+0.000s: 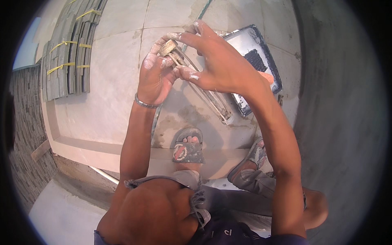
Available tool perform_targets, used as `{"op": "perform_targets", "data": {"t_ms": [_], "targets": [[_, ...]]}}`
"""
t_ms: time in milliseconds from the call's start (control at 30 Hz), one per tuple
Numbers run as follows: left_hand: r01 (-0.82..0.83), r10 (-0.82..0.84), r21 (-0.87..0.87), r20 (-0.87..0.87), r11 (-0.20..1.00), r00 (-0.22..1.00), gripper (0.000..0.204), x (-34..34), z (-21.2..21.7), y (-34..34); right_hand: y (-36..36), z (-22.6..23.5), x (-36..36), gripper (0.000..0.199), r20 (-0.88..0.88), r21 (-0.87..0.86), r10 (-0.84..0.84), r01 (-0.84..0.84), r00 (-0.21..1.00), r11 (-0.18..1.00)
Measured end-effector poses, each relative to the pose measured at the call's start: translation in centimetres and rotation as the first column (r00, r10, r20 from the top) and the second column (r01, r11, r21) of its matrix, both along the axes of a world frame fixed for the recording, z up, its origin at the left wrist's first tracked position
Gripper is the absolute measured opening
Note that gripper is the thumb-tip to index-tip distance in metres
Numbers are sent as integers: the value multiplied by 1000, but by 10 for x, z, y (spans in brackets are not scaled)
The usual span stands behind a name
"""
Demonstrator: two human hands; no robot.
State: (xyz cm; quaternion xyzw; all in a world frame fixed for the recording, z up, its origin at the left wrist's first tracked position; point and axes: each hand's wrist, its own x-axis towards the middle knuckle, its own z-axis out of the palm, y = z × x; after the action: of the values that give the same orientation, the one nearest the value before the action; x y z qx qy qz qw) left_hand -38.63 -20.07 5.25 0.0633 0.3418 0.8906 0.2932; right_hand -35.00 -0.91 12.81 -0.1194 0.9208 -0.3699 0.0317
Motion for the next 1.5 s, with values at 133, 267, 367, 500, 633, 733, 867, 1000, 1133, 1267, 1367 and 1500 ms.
{"op": "perform_targets", "data": {"t_ms": [133,267,367,500,633,733,867,1000,1133,1267,1367,1500], "targets": [[-120,97,-151,-153,981,984,51,0,-5,-3,-5,11,0,72,83,-19,-31,32,996,999],[-129,65,-226,-273,965,960,52,0,-10,-19,5,-15,0,61,-136,13,42,-41,990,999],[-210,116,-296,-307,932,945,50,4,-9,-29,-7,-13,4,54,-165,15,37,-35,986,999],[-190,106,-316,-265,929,958,49,4,-4,-37,-12,-13,1,59,-143,31,11,-6,990,1000],[-226,149,-344,-236,911,960,48,6,0,-40,-20,-26,4,54,-287,-3,-46,47,957,999],[-294,211,-312,-272,903,939,47,8,0,-36,-27,-28,3,48,-294,-29,-79,74,952,997],[-240,165,-298,-254,924,953,61,8,-2,-38,-28,-28,4,46,-265,-42,-95,87,960,995],[-195,146,-258,-196,946,970,58,9,-4,-41,-28,-29,5,47,-266,-48,-88,78,960,996],[-156,111,-193,-226,969,968,53,7,-8,-45,-28,-24,4,55,-265,-2,-46,47,963,999],[-155,103,-213,-235,965,966,50,9,-5,-42,-27,-30,2,41,-369,9,-29,35,929,999],[-144,92,-202,-248,969,964,48,8,-6,-43,-25,-15,2,35,-230,4,24,-23,973,1000],[-166,91,-279,-262,946,961,42,8,5,-43,-21,-2,-6,47,4,15,90,-90,996,996]]}}
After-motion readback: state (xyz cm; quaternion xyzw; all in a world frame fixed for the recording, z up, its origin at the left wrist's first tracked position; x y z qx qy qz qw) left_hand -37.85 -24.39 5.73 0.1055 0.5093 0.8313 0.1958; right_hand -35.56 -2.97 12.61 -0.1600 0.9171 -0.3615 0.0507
